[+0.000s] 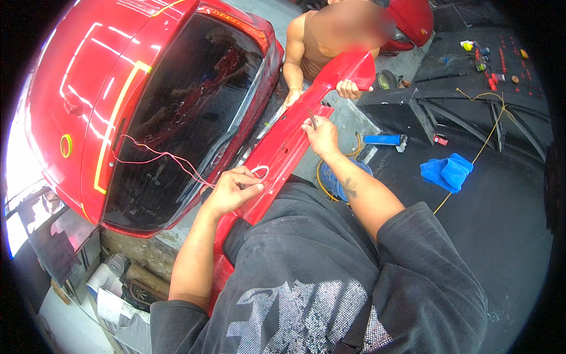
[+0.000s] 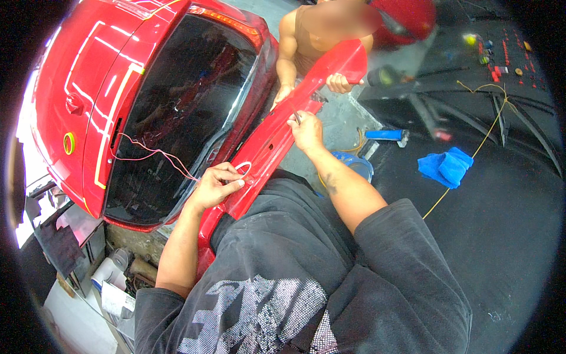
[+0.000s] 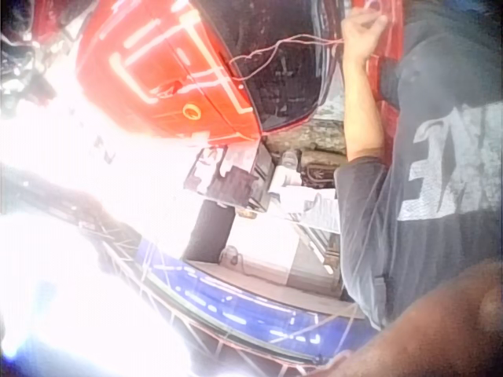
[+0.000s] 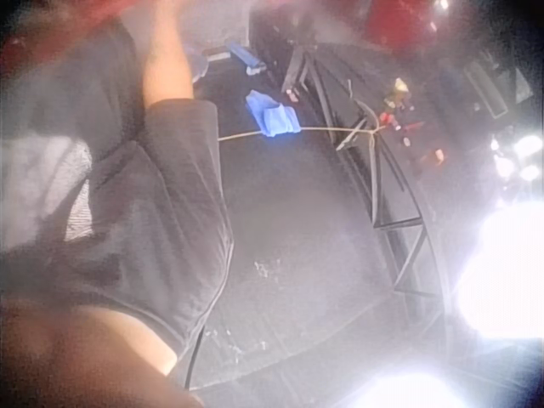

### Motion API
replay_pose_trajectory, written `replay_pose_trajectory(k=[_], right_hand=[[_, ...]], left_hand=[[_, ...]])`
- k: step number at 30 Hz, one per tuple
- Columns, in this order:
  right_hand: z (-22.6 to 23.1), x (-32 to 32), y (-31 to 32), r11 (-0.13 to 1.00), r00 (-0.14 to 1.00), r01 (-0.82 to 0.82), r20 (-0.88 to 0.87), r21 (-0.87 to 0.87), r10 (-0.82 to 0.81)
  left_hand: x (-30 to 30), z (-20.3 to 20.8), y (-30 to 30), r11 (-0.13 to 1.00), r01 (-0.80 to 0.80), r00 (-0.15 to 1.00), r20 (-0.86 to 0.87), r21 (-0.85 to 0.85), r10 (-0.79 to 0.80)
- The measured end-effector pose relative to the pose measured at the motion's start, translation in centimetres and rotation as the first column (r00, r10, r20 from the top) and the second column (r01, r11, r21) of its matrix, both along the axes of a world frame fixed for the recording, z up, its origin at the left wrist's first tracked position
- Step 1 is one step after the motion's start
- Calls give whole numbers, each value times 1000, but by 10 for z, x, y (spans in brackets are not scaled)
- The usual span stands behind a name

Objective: The person holds a red car spoiler and aligns it against the rear of a red hatchback. He uses yellow tape to mark alignment and threads a red wire through the spoiler, while a coworker assists by holding the part in place.

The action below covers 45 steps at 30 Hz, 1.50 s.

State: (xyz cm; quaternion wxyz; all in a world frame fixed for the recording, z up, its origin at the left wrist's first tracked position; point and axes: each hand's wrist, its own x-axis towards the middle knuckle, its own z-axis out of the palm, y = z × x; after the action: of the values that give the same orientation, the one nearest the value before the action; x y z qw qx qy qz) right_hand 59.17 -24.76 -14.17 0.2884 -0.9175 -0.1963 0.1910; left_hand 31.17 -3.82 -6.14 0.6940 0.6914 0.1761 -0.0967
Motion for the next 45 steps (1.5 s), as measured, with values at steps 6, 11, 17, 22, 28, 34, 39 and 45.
replay_pose_trajectory(k=[6,11,17,22,28,34,39,45], right_hand=[[3,-6,6,997,999,-2,54,-73,6],[-5,-4,4,996,998,-3,56,-88,8],[-2,-6,7,996,999,-7,53,-90,12],[-4,-6,7,998,998,-3,65,-68,7],[0,-6,9,996,998,5,70,-93,2],[13,4,14,993,991,65,-112,-96,-76],[2,30,13,988,988,-29,-153,-152,6],[5,41,21,976,958,10,-278,-216,-71]], left_hand=[[0,1,-2,1000,-9,1000,-24,-3,9],[-1,5,0,999,-17,999,-52,-46,14],[-3,5,1,997,-27,997,-67,-69,23],[-4,0,-1,997,-37,996,-83,-74,31],[-4,1,0,996,-36,997,-78,-87,29],[-5,-2,2,996,-20,996,-91,-82,12],[-4,-4,4,995,-3,995,-101,-104,-7],[-2,-3,4,995,-5,996,-89,-103,-5]])
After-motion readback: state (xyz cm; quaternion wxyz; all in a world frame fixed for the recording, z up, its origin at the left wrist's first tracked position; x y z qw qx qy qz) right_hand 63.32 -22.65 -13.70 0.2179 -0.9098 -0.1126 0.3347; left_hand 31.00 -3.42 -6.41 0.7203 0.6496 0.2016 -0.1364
